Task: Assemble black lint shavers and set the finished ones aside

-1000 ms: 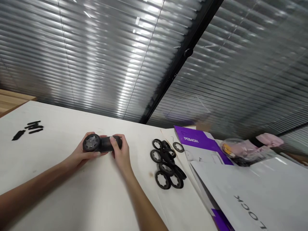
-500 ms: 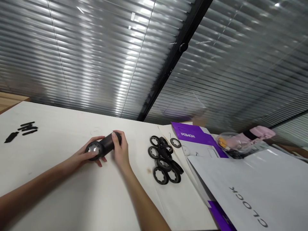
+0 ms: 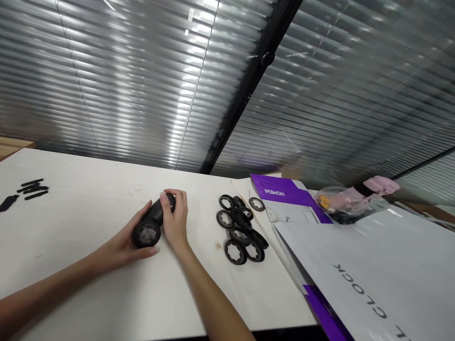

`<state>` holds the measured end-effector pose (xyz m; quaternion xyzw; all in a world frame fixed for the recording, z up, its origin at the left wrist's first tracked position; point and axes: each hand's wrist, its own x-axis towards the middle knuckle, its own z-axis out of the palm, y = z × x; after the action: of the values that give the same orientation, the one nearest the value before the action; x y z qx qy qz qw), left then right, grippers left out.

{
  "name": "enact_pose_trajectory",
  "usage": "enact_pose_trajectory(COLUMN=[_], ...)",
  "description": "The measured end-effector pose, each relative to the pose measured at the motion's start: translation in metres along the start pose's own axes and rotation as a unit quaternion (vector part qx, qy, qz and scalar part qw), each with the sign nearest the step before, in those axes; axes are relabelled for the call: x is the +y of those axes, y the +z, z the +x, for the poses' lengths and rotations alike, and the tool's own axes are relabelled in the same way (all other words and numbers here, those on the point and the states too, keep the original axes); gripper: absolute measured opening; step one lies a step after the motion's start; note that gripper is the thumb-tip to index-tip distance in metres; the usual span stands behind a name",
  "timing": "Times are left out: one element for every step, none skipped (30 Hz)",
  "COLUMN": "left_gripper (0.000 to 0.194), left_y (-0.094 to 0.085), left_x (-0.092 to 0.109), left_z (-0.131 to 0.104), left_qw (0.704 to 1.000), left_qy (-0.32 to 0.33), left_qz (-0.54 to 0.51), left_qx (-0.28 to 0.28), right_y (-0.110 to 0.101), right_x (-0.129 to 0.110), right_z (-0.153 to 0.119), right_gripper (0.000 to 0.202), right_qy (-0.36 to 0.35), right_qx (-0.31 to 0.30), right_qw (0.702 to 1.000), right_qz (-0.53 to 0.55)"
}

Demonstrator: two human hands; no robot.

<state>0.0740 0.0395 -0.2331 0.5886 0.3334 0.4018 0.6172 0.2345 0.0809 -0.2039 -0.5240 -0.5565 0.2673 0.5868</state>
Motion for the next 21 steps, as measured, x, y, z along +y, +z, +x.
enact_pose_trajectory(left_gripper=[0.108,0.108,0.107,0.107,0.106,0.105,0.104,0.104,0.105,0.105,0.104,0.104,0.103,0.102,0.102,0.102,0.103,0.104,0.105,0.105,0.104], left_y=[0.0009,0.0013,0.0014,0.0013,0.0011,0.0009,0.0007,0.0007,0.0006,0.0006,0.0006,0.0005,0.0005,0.0005,0.0006,0.0007,0.0009,0.0012,0.0016,0.0019,0.0021], left_x=[-0.0029,-0.0049,-0.0059,-0.0062,-0.0059,-0.0053,-0.0049,-0.0046,-0.0048,-0.0053,-0.0061,-0.0071,-0.0080,-0.0087,-0.0092,-0.0094,-0.0092,-0.0089,-0.0085,-0.0079,-0.0075], left_z=[-0.0020,-0.0038,-0.0055,-0.0068,-0.0077,-0.0083,-0.0085,-0.0084,-0.0081,-0.0077,-0.0073,-0.0071,-0.0070,-0.0071,-0.0073,-0.0076,-0.0081,-0.0085,-0.0088,-0.0092,-0.0094], left_qw=[1.000,0.999,0.996,0.992,0.988,0.983,0.979,0.976,0.973,0.970,0.966,0.962,0.957,0.953,0.950,0.948,0.948,0.948,0.947,0.946,0.943], left_qy=[0.006,0.016,0.030,0.046,0.065,0.086,0.104,0.117,0.126,0.133,0.137,0.143,0.151,0.158,0.163,0.166,0.169,0.172,0.176,0.182,0.190], left_qz=[0.021,0.048,0.078,0.106,0.130,0.149,0.163,0.175,0.188,0.202,0.217,0.233,0.248,0.260,0.267,0.270,0.270,0.268,0.268,0.269,0.273], left_qx=[-0.009,-0.020,-0.031,-0.043,-0.054,-0.062,-0.063,-0.056,-0.044,-0.030,-0.017,-0.006,0.001,0.005,0.007,0.009,0.011,0.013,0.015,0.016,0.017], right_y=[0.0009,0.0016,0.0019,0.0018,0.0014,0.0008,0.0000,-0.0008,-0.0015,-0.0020,-0.0022,-0.0022,-0.0019,-0.0016,-0.0012,-0.0009,-0.0007,-0.0007,-0.0008,-0.0010,-0.0012], right_x=[-0.0010,-0.0021,-0.0031,-0.0041,-0.0049,-0.0055,-0.0057,-0.0055,-0.0051,-0.0046,-0.0040,-0.0036,-0.0034,-0.0034,-0.0038,-0.0043,-0.0050,-0.0058,-0.0065,-0.0071,-0.0077], right_z=[-0.0016,-0.0031,-0.0042,-0.0049,-0.0051,-0.0048,-0.0041,-0.0033,-0.0024,-0.0016,-0.0011,-0.0008,-0.0008,-0.0010,-0.0013,-0.0016,-0.0019,-0.0021,-0.0023,-0.0024,-0.0025], right_gripper=[0.029,0.030,0.032,0.034,0.036,0.037,0.039,0.041,0.043,0.045,0.046,0.048,0.051,0.053,0.056,0.057,0.058,0.059,0.058,0.057,0.056], right_qy=[0.000,0.003,0.009,0.017,0.023,0.026,0.028,0.031,0.036,0.044,0.052,0.060,0.066,0.072,0.076,0.081,0.085,0.089,0.094,0.097,0.099], right_qx=[0.010,0.019,0.024,0.028,0.032,0.038,0.046,0.054,0.060,0.062,0.059,0.053,0.047,0.045,0.045,0.048,0.052,0.055,0.056,0.054,0.050], right_qw=[1.000,1.000,0.999,0.998,0.998,0.997,0.996,0.995,0.994,0.993,0.992,0.990,0.989,0.988,0.986,0.985,0.983,0.982,0.981,0.979,0.978], right_qz=[0.008,0.019,0.032,0.045,0.057,0.067,0.074,0.080,0.087,0.095,0.103,0.113,0.123,0.132,0.140,0.146,0.151,0.157,0.163,0.170,0.178])
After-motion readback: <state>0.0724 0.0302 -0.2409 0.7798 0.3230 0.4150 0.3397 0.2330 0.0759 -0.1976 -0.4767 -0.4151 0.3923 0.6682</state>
